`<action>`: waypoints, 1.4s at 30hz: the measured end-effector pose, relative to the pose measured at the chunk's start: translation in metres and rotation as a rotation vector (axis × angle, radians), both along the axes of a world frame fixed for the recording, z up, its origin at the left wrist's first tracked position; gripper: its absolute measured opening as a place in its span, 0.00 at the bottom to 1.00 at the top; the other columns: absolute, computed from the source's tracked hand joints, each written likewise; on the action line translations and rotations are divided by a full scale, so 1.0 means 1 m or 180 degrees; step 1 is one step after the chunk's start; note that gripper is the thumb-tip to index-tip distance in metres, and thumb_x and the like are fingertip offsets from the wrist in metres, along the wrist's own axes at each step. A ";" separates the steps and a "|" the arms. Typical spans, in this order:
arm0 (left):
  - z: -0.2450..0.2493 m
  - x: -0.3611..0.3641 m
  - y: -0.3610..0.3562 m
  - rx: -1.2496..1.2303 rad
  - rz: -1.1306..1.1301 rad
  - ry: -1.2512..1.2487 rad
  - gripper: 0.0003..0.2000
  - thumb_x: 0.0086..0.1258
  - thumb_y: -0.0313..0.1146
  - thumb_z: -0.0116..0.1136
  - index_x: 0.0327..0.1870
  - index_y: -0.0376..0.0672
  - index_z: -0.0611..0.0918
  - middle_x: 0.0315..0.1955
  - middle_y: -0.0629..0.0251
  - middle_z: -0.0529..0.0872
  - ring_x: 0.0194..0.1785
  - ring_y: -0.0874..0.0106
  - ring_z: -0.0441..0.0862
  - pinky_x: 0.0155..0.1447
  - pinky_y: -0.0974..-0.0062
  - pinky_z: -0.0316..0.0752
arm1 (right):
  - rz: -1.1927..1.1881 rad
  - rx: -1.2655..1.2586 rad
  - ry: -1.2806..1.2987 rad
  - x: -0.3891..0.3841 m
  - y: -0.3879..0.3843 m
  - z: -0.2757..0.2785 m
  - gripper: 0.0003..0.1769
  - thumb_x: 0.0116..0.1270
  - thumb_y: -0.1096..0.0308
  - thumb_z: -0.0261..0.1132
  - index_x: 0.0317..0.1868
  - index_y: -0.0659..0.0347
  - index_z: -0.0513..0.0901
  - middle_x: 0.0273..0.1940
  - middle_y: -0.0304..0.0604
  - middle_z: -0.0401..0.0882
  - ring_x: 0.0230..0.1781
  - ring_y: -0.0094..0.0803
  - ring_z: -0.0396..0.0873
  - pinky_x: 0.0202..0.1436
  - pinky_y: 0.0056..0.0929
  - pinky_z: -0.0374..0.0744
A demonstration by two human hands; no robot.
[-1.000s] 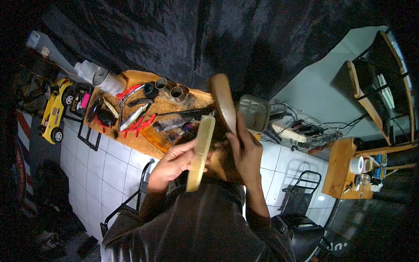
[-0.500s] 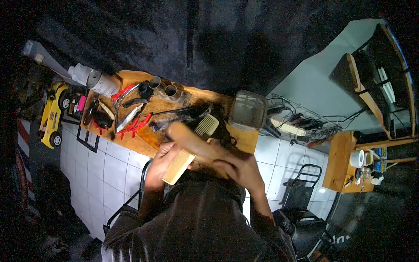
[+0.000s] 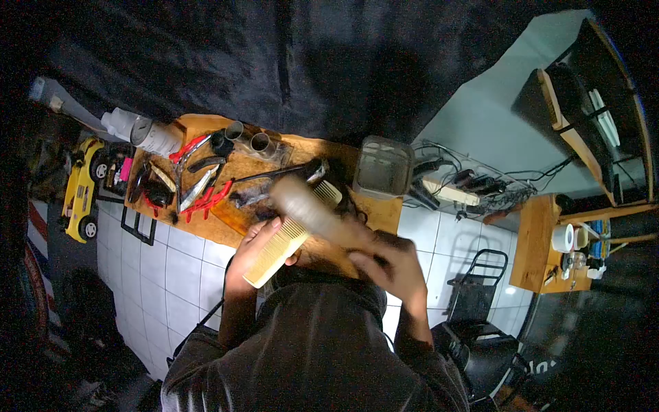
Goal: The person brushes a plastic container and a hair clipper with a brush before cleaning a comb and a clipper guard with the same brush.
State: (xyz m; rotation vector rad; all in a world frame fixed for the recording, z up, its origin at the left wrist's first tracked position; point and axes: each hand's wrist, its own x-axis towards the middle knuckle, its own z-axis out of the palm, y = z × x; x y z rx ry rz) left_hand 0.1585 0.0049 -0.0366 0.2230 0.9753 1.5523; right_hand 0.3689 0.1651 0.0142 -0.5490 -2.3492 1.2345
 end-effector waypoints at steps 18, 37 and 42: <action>0.004 -0.011 -0.006 0.0274 -0.0996 -0.0898 0.21 0.74 0.36 0.49 0.59 0.28 0.75 0.50 0.53 0.83 0.38 0.71 0.82 0.30 0.78 0.79 | -0.0690 -0.1787 0.0773 -0.026 -0.008 -0.012 0.36 0.59 0.72 0.74 0.66 0.72 0.68 0.52 0.47 0.81 0.52 0.28 0.78 0.58 0.27 0.76; 0.002 0.020 0.013 0.0567 0.1259 0.0504 0.15 0.79 0.34 0.47 0.54 0.31 0.77 0.51 0.47 0.83 0.57 0.58 0.82 0.55 0.62 0.82 | -0.0704 -0.1332 0.0455 -0.030 -0.018 -0.012 0.25 0.71 0.75 0.58 0.66 0.72 0.66 0.53 0.52 0.79 0.54 0.32 0.77 0.60 0.28 0.73; 0.009 0.008 0.015 0.0985 0.1609 0.0331 0.15 0.80 0.36 0.45 0.53 0.33 0.77 0.59 0.44 0.77 0.68 0.52 0.71 0.57 0.49 0.80 | -0.0308 -0.1487 -0.0106 -0.013 -0.029 -0.022 0.28 0.73 0.68 0.58 0.69 0.68 0.64 0.60 0.59 0.74 0.63 0.42 0.72 0.67 0.34 0.66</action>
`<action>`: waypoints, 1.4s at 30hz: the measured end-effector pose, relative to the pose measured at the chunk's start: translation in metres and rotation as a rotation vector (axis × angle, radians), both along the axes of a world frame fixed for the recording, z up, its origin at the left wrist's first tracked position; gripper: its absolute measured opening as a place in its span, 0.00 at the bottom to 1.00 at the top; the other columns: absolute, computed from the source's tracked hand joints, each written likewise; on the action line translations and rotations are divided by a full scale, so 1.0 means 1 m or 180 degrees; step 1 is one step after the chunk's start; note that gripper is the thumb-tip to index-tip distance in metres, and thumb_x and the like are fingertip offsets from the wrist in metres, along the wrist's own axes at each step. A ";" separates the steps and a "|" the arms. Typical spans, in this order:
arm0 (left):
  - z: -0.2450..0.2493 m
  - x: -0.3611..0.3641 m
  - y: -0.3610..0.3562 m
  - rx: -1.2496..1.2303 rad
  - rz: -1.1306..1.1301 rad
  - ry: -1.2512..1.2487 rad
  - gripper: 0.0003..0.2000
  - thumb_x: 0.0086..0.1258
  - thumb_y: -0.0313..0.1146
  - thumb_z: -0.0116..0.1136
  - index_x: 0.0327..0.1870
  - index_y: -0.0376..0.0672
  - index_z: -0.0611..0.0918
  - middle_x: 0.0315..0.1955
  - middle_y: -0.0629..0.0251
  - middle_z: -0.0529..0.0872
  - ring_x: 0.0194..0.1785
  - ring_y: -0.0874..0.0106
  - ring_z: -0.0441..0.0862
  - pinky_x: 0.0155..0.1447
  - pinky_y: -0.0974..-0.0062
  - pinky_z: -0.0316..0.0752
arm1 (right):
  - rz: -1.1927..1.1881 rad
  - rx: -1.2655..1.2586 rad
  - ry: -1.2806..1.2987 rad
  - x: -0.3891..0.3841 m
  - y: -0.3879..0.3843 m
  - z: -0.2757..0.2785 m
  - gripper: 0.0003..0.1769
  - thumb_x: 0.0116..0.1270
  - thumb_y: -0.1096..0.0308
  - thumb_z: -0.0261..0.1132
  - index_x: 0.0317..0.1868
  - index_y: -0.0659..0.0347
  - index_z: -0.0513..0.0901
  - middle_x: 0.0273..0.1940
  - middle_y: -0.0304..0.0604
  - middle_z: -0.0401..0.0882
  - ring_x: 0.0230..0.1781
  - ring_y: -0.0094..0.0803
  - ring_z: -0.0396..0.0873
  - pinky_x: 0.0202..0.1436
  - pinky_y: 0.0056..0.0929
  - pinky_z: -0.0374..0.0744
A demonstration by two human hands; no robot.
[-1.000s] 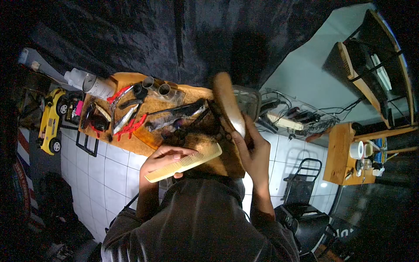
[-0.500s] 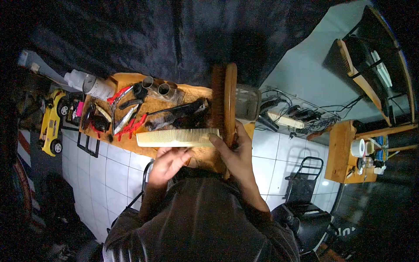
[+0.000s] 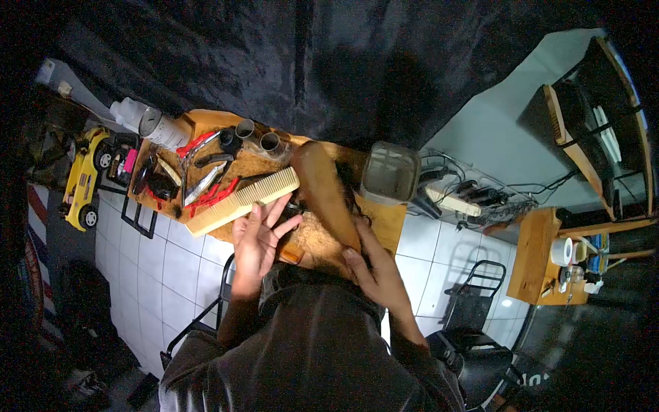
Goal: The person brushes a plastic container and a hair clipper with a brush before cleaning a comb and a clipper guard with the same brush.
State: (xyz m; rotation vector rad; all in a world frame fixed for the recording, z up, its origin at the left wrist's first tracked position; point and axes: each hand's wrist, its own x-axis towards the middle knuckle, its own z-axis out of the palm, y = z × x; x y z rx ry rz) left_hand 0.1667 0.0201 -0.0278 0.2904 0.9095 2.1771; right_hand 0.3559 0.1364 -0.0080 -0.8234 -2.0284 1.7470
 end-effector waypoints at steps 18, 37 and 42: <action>-0.006 0.017 0.015 -0.0394 0.0233 0.0202 0.10 0.78 0.33 0.51 0.50 0.37 0.80 0.41 0.69 0.83 0.43 0.79 0.77 0.49 0.79 0.74 | 0.0313 0.1666 0.0122 -0.019 -0.024 -0.015 0.29 0.71 0.70 0.60 0.71 0.65 0.65 0.60 0.61 0.75 0.64 0.52 0.73 0.67 0.38 0.68; 0.003 0.000 0.021 -0.0758 0.0249 0.0298 0.08 0.75 0.29 0.53 0.46 0.34 0.81 0.42 0.61 0.86 0.46 0.72 0.84 0.50 0.73 0.81 | 0.0152 0.1297 0.0044 -0.018 -0.011 0.005 0.31 0.74 0.67 0.55 0.74 0.62 0.59 0.44 0.46 0.71 0.43 0.32 0.66 0.48 0.29 0.65; -0.006 0.014 0.022 -0.0448 0.0196 0.0378 0.11 0.78 0.37 0.50 0.46 0.37 0.79 0.35 0.69 0.82 0.38 0.81 0.78 0.44 0.79 0.74 | 0.0210 0.0680 -0.0154 -0.024 -0.026 0.003 0.29 0.73 0.66 0.59 0.71 0.66 0.64 0.66 0.57 0.70 0.69 0.45 0.67 0.72 0.38 0.61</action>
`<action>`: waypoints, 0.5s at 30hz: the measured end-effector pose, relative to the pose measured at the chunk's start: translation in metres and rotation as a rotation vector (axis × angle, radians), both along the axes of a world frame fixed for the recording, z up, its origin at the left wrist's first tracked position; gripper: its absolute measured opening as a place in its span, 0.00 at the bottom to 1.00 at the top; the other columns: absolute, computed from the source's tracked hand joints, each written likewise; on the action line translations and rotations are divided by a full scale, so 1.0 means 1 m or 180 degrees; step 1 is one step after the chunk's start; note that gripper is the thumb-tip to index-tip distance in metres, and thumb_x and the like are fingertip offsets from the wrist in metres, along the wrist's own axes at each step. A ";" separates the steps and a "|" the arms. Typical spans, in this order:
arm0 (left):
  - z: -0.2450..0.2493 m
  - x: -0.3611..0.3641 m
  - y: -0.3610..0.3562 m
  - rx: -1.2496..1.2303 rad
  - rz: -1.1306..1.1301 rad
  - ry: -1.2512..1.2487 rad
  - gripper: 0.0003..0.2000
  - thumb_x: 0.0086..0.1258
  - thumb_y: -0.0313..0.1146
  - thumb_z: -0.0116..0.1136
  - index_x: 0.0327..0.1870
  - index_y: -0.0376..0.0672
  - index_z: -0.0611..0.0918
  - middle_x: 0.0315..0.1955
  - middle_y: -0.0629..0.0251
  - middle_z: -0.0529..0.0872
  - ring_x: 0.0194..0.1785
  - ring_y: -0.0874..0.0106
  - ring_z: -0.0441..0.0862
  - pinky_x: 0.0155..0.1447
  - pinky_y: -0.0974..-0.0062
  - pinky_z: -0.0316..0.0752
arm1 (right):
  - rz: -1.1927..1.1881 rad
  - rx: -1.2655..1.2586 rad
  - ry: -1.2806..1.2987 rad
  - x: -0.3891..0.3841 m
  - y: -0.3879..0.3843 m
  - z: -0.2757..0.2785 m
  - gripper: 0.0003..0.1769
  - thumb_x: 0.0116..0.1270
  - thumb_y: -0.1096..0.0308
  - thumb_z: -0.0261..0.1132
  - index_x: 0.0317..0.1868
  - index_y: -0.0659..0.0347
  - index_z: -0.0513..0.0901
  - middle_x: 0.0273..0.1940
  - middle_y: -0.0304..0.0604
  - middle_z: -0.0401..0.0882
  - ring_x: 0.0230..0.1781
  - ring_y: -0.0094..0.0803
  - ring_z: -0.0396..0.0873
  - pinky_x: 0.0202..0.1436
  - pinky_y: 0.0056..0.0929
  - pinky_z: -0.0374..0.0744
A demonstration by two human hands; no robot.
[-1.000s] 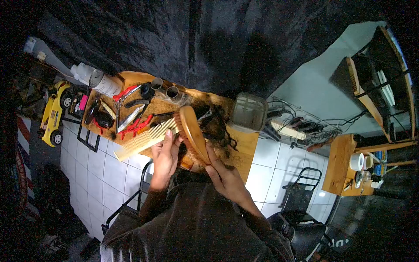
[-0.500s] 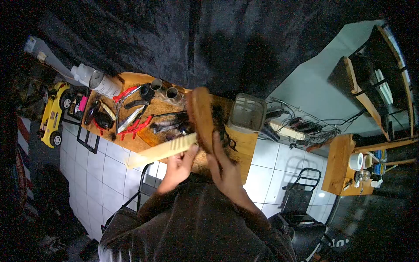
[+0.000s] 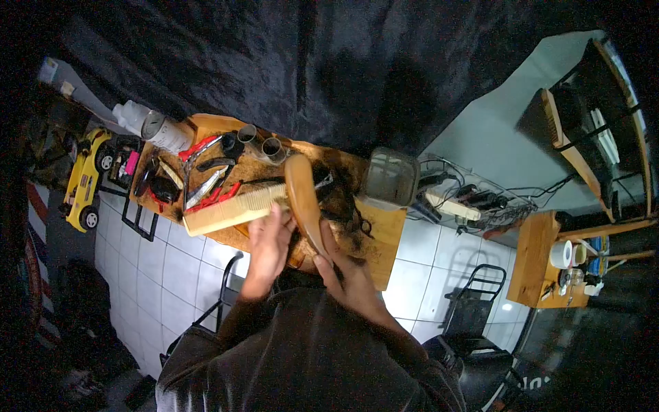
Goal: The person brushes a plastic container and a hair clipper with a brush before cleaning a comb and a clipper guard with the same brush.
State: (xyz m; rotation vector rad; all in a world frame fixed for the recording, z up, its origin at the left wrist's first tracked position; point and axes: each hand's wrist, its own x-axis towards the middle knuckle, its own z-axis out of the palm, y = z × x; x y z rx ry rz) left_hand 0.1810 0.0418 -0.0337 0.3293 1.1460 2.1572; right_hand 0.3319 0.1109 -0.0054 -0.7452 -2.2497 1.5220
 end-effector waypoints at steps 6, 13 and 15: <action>-0.008 0.013 -0.014 -0.0730 -0.0870 0.1196 0.10 0.77 0.30 0.52 0.51 0.33 0.78 0.39 0.69 0.83 0.43 0.80 0.78 0.50 0.80 0.72 | -0.0605 -0.0606 0.0252 -0.008 0.019 0.009 0.29 0.73 0.67 0.58 0.71 0.67 0.64 0.62 0.59 0.75 0.66 0.38 0.71 0.69 0.33 0.65; 0.005 -0.007 -0.002 -0.0508 0.0123 0.0434 0.14 0.78 0.35 0.51 0.42 0.32 0.84 0.33 0.67 0.86 0.36 0.83 0.80 0.47 0.81 0.76 | -0.0062 0.0173 0.0304 0.005 0.018 -0.001 0.29 0.74 0.68 0.56 0.73 0.65 0.62 0.24 0.33 0.77 0.17 0.17 0.69 0.24 0.18 0.71; 0.007 -0.015 -0.004 -0.0383 0.0050 0.0293 0.14 0.78 0.35 0.51 0.41 0.32 0.83 0.33 0.67 0.86 0.38 0.83 0.80 0.46 0.81 0.76 | 0.0078 0.0296 0.0330 0.002 0.012 0.001 0.28 0.73 0.69 0.58 0.70 0.67 0.66 0.38 0.42 0.77 0.34 0.27 0.72 0.40 0.25 0.70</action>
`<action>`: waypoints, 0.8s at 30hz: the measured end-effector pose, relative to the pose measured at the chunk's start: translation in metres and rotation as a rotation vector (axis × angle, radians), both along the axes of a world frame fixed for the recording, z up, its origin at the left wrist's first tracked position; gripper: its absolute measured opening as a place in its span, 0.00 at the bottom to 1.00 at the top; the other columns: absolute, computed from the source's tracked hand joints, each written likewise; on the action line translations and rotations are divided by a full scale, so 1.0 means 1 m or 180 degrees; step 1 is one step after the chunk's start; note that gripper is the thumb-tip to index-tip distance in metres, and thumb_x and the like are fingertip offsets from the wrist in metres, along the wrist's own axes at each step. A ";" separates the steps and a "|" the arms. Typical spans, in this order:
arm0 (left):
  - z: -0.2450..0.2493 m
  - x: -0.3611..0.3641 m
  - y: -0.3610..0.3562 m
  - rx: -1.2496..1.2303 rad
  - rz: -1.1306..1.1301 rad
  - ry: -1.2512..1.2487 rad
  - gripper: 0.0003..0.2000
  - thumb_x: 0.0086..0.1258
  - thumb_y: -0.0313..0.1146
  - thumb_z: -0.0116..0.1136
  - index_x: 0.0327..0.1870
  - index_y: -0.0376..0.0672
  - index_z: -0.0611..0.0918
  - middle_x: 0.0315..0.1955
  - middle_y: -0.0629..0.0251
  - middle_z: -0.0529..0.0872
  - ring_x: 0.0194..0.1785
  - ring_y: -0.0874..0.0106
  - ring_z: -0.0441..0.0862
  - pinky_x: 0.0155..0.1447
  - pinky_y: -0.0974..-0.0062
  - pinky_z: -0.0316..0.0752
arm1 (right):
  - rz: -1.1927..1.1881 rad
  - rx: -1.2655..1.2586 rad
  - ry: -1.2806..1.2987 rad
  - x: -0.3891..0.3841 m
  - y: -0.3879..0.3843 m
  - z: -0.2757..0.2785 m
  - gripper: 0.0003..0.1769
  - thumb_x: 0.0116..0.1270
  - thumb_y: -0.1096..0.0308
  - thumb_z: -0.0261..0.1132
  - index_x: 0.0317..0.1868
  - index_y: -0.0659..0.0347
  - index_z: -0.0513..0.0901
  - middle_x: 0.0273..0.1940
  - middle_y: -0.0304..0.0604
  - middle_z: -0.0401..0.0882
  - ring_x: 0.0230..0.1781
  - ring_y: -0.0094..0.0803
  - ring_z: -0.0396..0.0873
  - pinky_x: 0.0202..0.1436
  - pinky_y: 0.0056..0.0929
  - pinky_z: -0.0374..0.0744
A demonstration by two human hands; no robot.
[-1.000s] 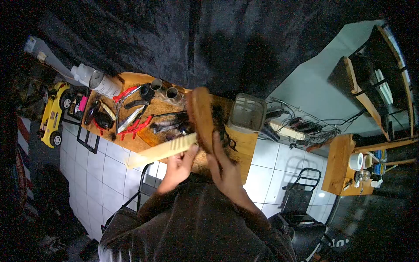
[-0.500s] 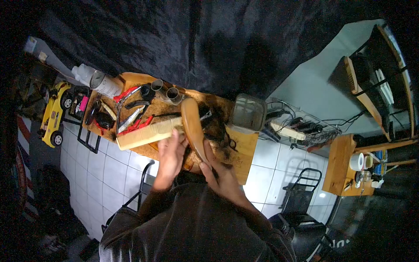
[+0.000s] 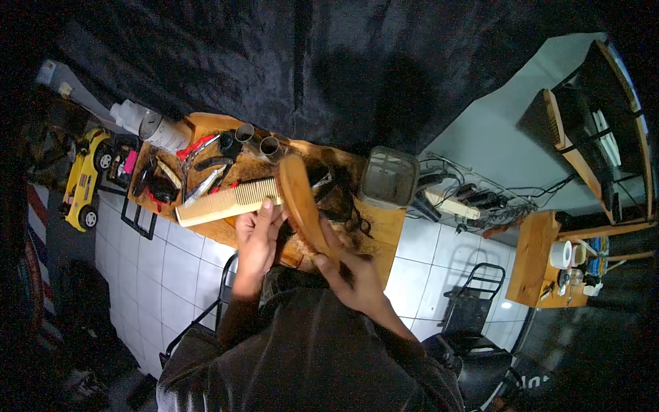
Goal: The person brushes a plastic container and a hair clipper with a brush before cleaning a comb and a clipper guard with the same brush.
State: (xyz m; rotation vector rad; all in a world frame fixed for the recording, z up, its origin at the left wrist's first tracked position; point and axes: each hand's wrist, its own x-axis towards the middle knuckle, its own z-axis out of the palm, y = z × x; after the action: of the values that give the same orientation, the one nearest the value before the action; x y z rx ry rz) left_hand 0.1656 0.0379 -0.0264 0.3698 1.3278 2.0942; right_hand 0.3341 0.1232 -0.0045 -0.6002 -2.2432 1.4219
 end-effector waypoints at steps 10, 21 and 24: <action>-0.013 0.034 -0.016 -0.0474 -0.1361 0.0640 0.13 0.77 0.32 0.52 0.54 0.33 0.78 0.42 0.65 0.84 0.46 0.78 0.81 0.54 0.79 0.74 | -0.0805 -0.0257 0.0139 -0.015 0.019 0.001 0.32 0.75 0.65 0.55 0.75 0.60 0.58 0.21 0.31 0.73 0.18 0.15 0.66 0.23 0.18 0.68; -0.005 0.013 -0.005 0.0163 -0.0491 -0.0033 0.17 0.78 0.31 0.48 0.64 0.35 0.73 0.64 0.54 0.74 0.62 0.67 0.77 0.63 0.67 0.75 | -0.0102 -0.0219 0.0047 -0.005 -0.005 0.000 0.30 0.72 0.69 0.57 0.70 0.72 0.64 0.65 0.60 0.71 0.72 0.41 0.62 0.75 0.35 0.53; -0.012 0.026 -0.015 -0.0410 -0.1346 0.0792 0.17 0.78 0.29 0.47 0.64 0.32 0.72 0.62 0.54 0.76 0.53 0.72 0.81 0.56 0.74 0.76 | -0.0508 0.0595 0.0076 -0.011 0.008 -0.002 0.30 0.73 0.69 0.56 0.73 0.66 0.61 0.47 0.48 0.81 0.47 0.30 0.77 0.54 0.26 0.72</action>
State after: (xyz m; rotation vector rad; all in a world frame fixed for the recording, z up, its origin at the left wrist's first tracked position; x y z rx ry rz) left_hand 0.1912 0.0228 -0.0388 0.8007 1.3733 1.6422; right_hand 0.3232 0.1317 -0.0067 -0.6784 -2.2231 1.1224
